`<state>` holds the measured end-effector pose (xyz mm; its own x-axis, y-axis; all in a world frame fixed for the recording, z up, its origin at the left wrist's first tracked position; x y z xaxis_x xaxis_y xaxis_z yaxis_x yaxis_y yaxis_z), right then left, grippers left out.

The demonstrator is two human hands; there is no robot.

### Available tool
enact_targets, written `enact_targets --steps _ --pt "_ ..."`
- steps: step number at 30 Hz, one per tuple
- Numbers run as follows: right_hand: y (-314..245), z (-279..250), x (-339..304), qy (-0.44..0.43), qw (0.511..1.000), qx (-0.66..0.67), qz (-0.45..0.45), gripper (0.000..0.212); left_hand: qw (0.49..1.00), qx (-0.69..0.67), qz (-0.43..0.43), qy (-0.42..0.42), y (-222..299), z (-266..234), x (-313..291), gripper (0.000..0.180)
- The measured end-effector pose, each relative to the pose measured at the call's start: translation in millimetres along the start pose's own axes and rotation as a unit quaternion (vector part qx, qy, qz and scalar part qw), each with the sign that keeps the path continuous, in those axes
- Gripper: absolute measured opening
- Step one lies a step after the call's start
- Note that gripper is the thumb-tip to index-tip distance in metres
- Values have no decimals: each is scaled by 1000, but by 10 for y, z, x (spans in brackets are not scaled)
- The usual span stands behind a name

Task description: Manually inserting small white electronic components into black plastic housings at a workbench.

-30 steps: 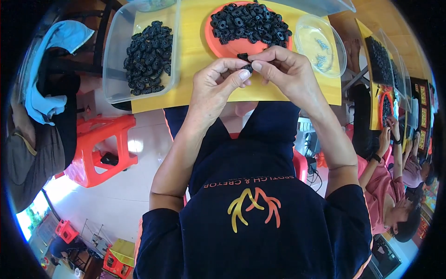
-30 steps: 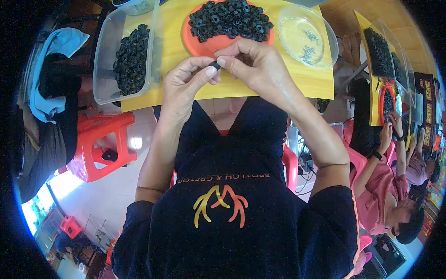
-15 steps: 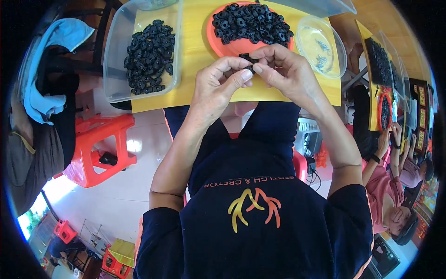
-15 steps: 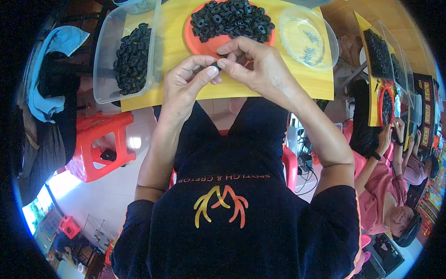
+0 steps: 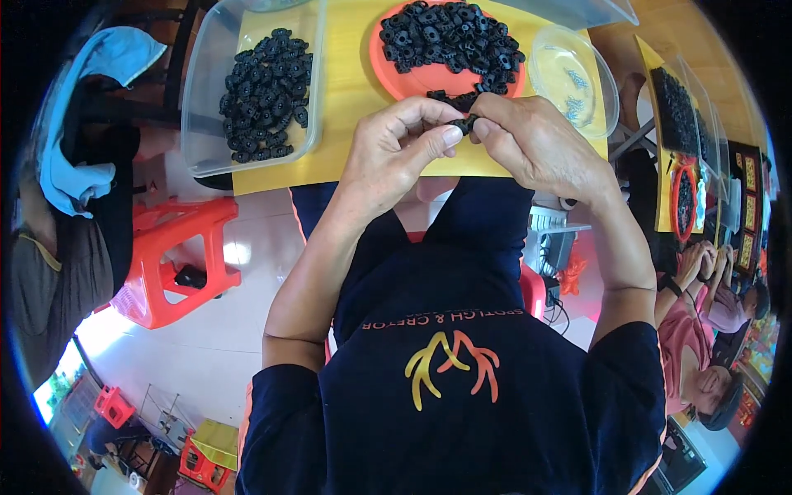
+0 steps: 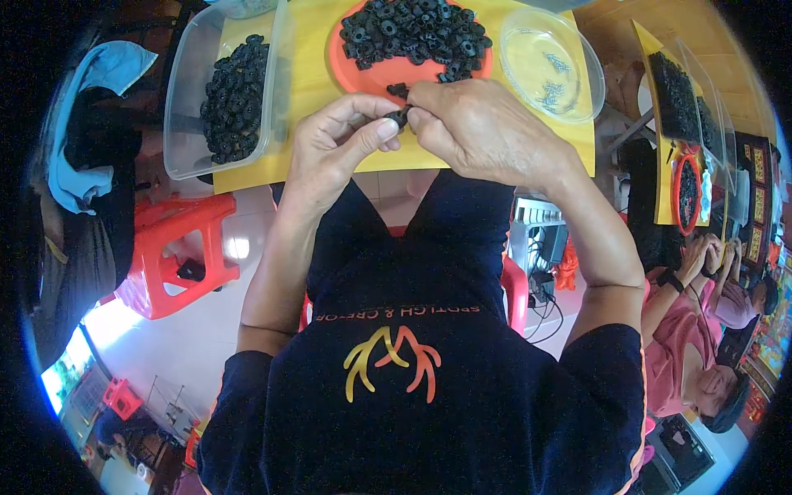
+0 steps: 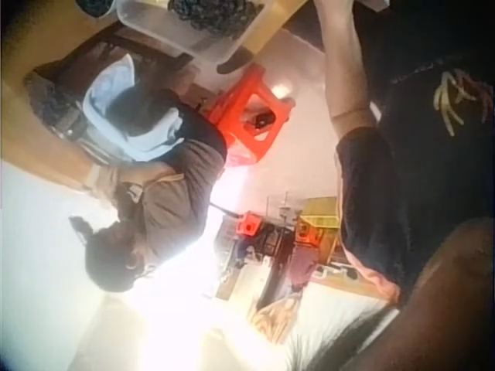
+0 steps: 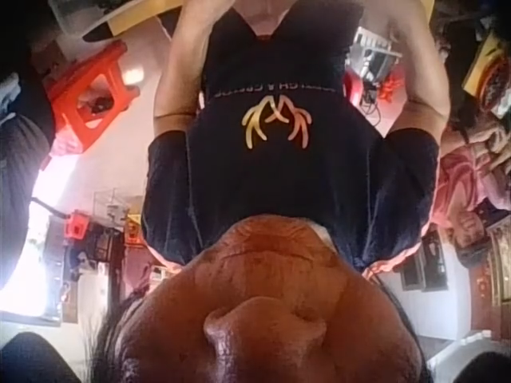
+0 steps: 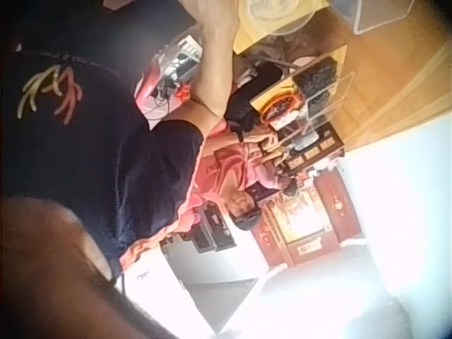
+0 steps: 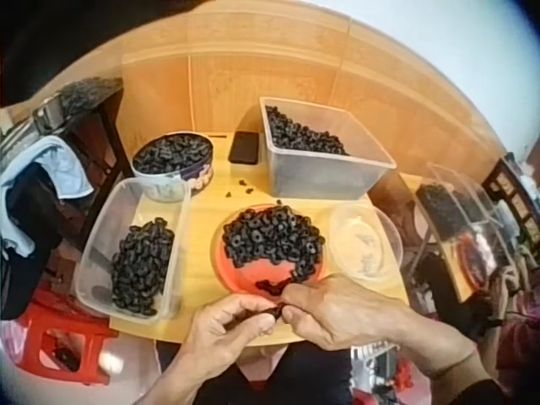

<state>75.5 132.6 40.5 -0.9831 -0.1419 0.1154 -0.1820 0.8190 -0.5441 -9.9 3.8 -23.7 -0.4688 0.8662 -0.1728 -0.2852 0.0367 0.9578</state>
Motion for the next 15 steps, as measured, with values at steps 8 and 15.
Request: enact_targets --steps 8,15 --pt "29 0 28 22 999 1 -38 24 1000 18 2 -3 3 -6 16 17" --pt "48 31 21 22 1000 5 -3 24 999 42 4 3 -26 -11 44 15"
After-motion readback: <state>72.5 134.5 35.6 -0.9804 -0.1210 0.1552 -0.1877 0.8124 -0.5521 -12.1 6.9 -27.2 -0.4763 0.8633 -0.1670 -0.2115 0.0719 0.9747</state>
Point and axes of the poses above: each hand's wrist, its own x-axis towards the middle knuckle, its own z-axis out of the palm, y = z × x, the point moved 5 cm from there along x, towards the middle knuckle, and after that the axes turned 10 degrees about -z, right-handed, at the moved point
